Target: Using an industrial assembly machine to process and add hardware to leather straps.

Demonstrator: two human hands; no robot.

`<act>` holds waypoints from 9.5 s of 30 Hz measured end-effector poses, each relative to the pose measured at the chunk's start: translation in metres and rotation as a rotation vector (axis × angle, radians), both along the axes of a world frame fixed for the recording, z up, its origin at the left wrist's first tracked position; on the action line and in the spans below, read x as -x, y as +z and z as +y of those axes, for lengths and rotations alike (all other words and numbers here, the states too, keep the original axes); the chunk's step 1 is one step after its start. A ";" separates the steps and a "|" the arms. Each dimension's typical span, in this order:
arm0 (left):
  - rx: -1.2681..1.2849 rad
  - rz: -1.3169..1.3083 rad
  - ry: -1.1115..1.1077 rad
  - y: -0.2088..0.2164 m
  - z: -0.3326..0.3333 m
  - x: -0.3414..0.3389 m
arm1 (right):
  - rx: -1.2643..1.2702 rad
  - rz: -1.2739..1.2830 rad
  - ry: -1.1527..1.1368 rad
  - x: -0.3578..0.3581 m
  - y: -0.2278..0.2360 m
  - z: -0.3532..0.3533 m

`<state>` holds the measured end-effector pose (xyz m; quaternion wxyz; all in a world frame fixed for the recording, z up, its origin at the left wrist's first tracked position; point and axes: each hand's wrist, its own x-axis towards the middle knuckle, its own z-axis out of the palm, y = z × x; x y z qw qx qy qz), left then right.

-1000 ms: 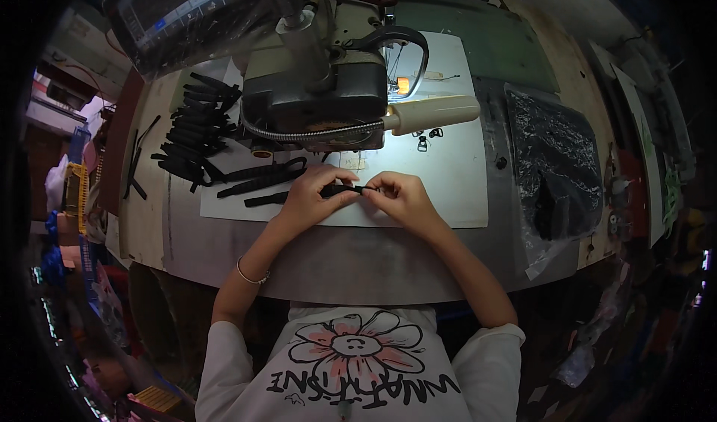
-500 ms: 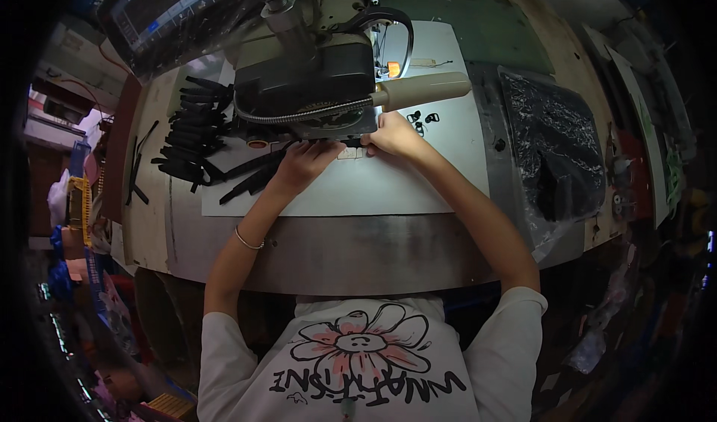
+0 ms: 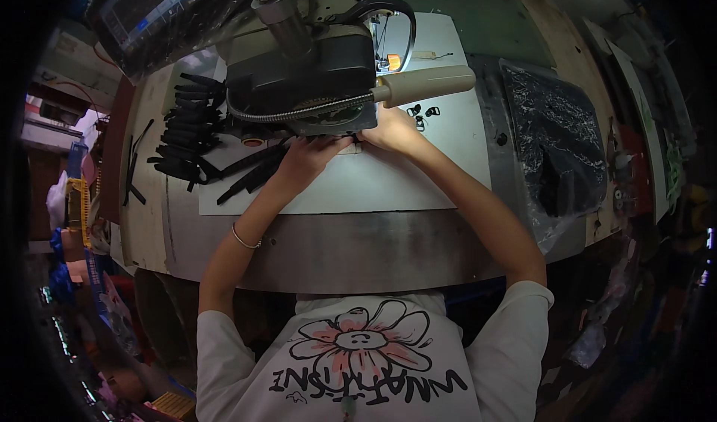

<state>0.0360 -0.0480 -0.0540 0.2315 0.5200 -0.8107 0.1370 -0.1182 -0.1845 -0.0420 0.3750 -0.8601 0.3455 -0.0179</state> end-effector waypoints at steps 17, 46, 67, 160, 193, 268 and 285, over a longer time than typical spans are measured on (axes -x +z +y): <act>0.019 -0.133 -0.036 0.012 0.003 0.001 | 0.245 -0.641 -0.036 0.027 -0.008 0.031; -0.170 -0.222 0.075 0.016 0.020 0.020 | 0.144 -0.672 -0.066 0.027 -0.026 0.024; -0.232 0.028 0.104 0.013 0.029 0.022 | 0.259 -0.568 0.060 0.037 0.004 0.028; -0.556 0.847 0.238 0.017 0.023 0.065 | -0.408 -0.655 -0.010 0.086 0.005 0.075; -0.390 1.026 0.278 0.026 0.030 0.064 | 0.206 -0.644 -0.301 0.059 0.026 0.103; 0.097 0.176 0.057 -0.008 -0.004 0.003 | -0.465 -0.069 -0.112 0.008 0.032 0.004; 0.033 -0.201 0.045 0.001 0.002 0.006 | 0.504 -0.566 -0.042 0.030 -0.002 0.048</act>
